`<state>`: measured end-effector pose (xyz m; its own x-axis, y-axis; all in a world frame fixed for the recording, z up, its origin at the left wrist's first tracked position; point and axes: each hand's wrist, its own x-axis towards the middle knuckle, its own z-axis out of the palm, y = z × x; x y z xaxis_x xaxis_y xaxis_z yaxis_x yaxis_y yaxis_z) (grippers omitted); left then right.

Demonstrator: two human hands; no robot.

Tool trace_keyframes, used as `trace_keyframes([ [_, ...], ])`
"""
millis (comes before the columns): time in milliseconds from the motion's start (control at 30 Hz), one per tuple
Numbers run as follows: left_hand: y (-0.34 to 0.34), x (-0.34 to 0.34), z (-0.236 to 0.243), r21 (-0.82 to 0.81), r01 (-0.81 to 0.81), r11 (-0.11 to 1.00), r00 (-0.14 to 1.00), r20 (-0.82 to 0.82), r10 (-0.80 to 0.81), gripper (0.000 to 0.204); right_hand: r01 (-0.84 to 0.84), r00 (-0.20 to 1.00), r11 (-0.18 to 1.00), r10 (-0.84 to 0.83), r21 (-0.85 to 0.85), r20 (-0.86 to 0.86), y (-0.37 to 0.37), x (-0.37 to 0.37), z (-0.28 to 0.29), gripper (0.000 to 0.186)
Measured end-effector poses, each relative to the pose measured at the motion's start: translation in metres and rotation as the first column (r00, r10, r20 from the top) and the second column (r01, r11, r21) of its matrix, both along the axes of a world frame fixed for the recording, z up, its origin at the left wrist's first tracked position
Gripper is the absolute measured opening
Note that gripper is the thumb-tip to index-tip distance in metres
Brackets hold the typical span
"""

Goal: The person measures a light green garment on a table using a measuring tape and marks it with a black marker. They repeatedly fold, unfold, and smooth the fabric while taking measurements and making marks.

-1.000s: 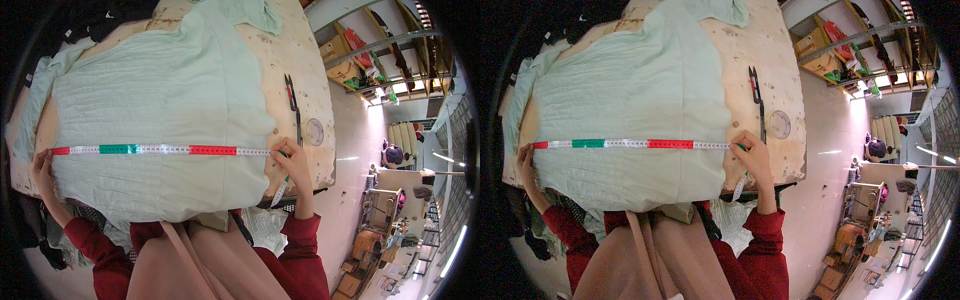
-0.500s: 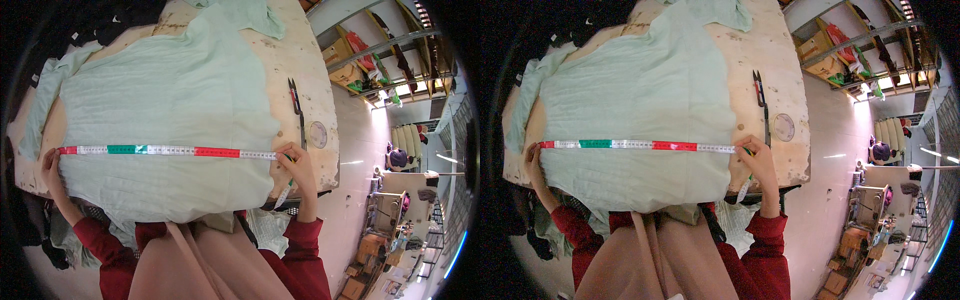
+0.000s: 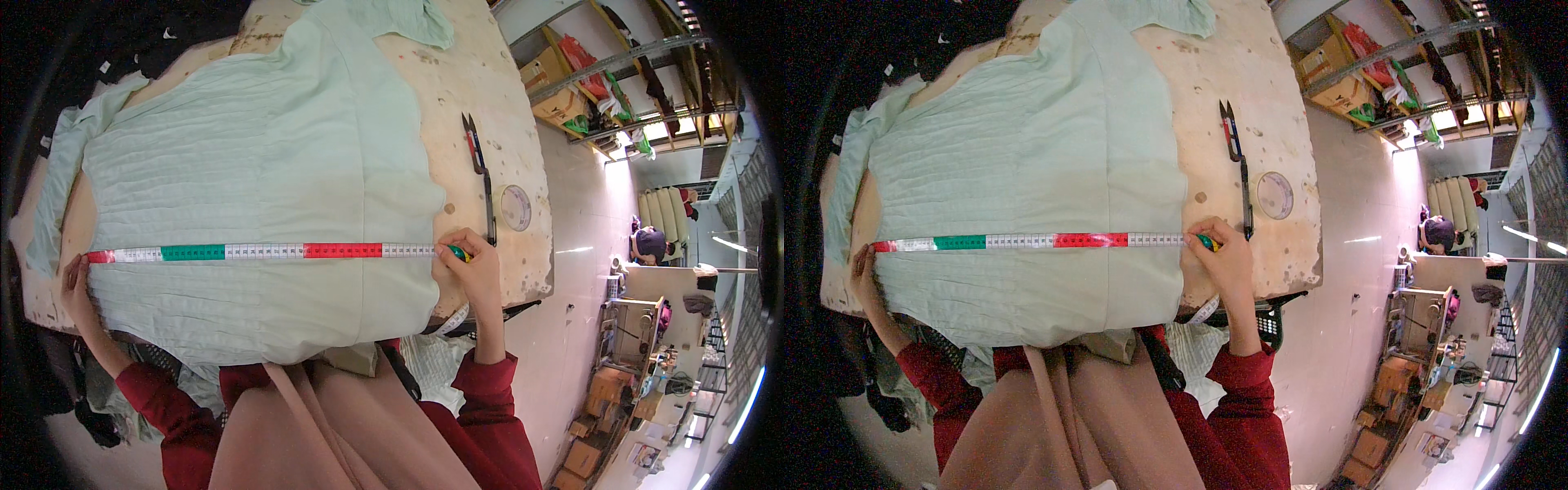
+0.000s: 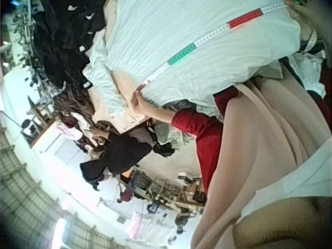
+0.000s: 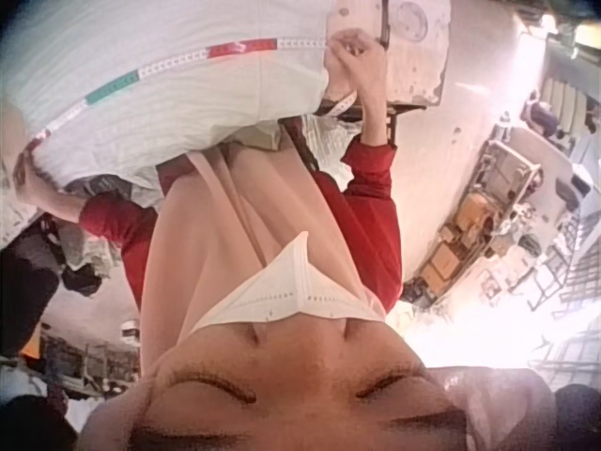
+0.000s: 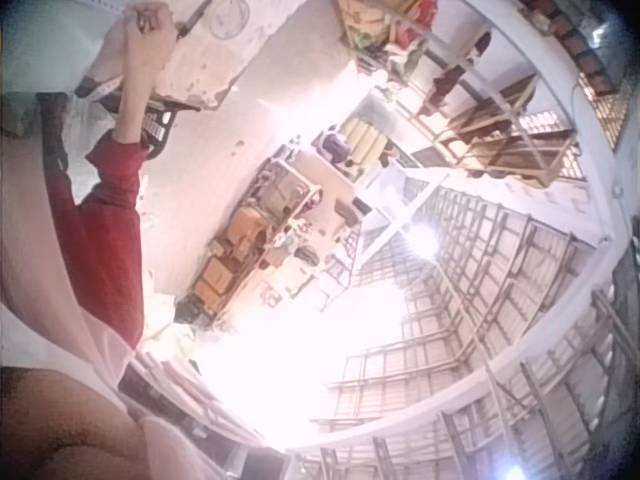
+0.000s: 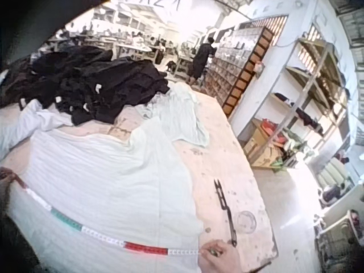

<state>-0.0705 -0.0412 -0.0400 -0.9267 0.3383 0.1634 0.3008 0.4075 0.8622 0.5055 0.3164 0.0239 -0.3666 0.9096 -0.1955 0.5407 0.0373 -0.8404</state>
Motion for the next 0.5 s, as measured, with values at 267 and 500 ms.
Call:
trace_keyframes([
  [267, -0.002, -0.003, 0.0, 0.006, 0.005, 1.0, 1.0, 0.011, -0.006, 0.028, -0.056, 0.997, 0.976, 0.044, 0.209, 0.064, -0.004, 0.0, -0.008, 0.016],
  [500, -0.008, -0.01, -0.004, -0.021, 0.01, 1.0, 1.0, 0.001, -0.01, 0.028, -0.126, 0.972, 0.943, 0.055, 0.308, 0.229, -0.008, -0.008, 0.001, 0.014],
])
